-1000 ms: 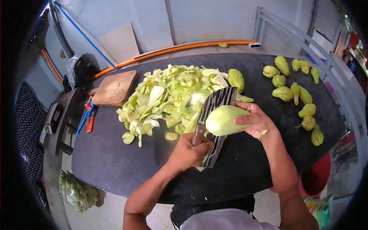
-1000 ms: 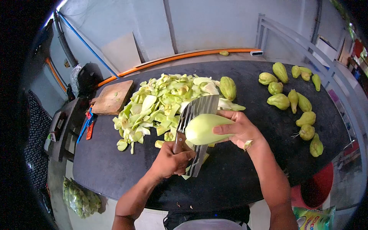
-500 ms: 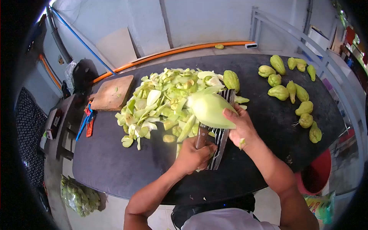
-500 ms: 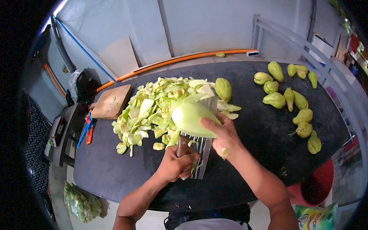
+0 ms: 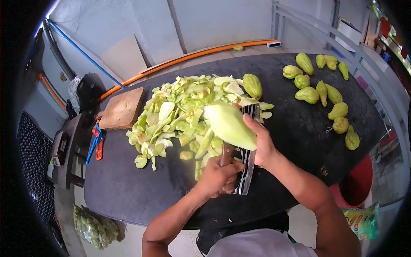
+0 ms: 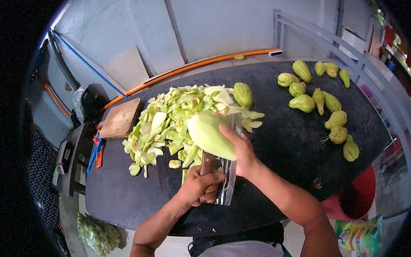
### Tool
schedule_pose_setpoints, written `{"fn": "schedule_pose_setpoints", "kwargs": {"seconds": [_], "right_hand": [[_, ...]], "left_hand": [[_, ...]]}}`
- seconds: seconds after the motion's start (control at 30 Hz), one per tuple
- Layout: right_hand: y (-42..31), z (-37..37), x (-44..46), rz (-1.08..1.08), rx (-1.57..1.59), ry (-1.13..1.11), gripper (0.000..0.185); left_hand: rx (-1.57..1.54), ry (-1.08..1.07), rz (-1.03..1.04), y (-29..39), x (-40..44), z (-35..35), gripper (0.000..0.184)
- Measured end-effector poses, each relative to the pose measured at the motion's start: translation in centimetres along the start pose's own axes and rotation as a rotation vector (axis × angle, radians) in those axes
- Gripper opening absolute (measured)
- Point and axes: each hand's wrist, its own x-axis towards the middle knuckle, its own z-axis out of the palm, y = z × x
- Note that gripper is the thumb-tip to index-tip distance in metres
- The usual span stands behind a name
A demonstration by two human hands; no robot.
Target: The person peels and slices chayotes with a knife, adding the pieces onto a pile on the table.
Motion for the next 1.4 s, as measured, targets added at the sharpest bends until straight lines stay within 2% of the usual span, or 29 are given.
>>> {"fn": "schedule_pose_setpoints", "kwargs": {"seconds": [0.1,0.2,0.23,0.27,0.37,0.43,0.53,0.63,0.73,0.8,0.87,0.9,0.97,1.07,1.13,1.23,1.33,1.4], "right_hand": [[0.0,-0.7,0.4,0.061,0.14,0.0,0.072],[-0.5,-1.5,0.8,0.101,0.32,0.029,0.086],[-0.6,-1.8,1.2,0.12,0.311,0.088,0.094],[-0.3,-3.0,1.8,0.129,0.205,0.244,0.082],[-1.0,-3.1,2.0,0.076,0.127,0.185,0.069],[-1.1,-3.7,2.2,0.076,0.152,0.179,0.064],[-1.5,-3.4,2.4,0.084,-0.034,0.304,0.064],[-1.2,-4.4,2.7,0.065,-0.155,0.312,0.062],[-1.9,-4.5,2.9,0.027,-0.186,0.355,0.062],[-2.9,-5.3,3.1,-0.034,-0.211,0.349,0.06],[-4.5,-6.6,3.5,-0.075,-0.115,0.301,0.047],[-4.9,-6.1,3.6,-0.122,0.04,0.306,0.044],[-5.3,-4.9,3.1,-0.209,0.247,0.345,0.039],[-4.6,-5.6,2.9,-0.175,0.23,0.288,0.039],[-4.9,-6.6,3.0,-0.042,0.188,0.203,0.039],[-5.2,-6.6,2.8,0.101,0.148,0.172,0.042],[-4.4,-5.3,2.6,-0.027,0.025,0.247,0.047],[-4.9,-3.9,1.6,0.02,0.008,0.233,0.049]], "left_hand": [[-0.186,-0.043,-0.127,0.7,0.1,-0.3,0.018],[-0.441,-0.235,-0.173,0.7,0.7,-2.6,0.025],[-0.468,-0.219,-0.133,0.9,0.5,-2.9,0.029],[-0.562,-0.182,-0.108,1.3,0.3,-3.1,0.031],[-0.709,-0.227,-0.055,1.3,0.6,-4.5,0.035],[-0.732,-0.21,-0.082,1.0,0.3,-4.3,0.036],[-0.759,-0.25,-0.076,0.8,0.0,-4.0,0.04],[-0.854,-0.279,-0.045,0.2,0.0,-3.9,0.046],[-1.011,-0.231,-0.036,0.5,-0.4,-3.0,0.047],[-1.063,-0.117,-0.036,0.6,-0.4,-2.8,0.044],[-1.137,0.021,-0.049,1.0,-0.6,-2.5,0.042],[-1.116,-0.156,-0.001,0.5,-0.6,-3.1,0.04],[-0.999,-0.131,-0.009,-0.3,-0.5,-3.1,0.04],[-0.896,-0.085,-0.018,0.0,-0.7,-2.1,0.04],[-0.854,-0.067,0.039,-0.3,-0.7,-1.7,0.044],[-0.605,-0.08,-0.049,0.2,-0.8,-2.0,0.035],[-0.227,0.005,0.075,1.5,-1.4,-1.3,0.026],[-0.057,0.069,0.129,2.0,-1.5,-1.3,0.026]]}}
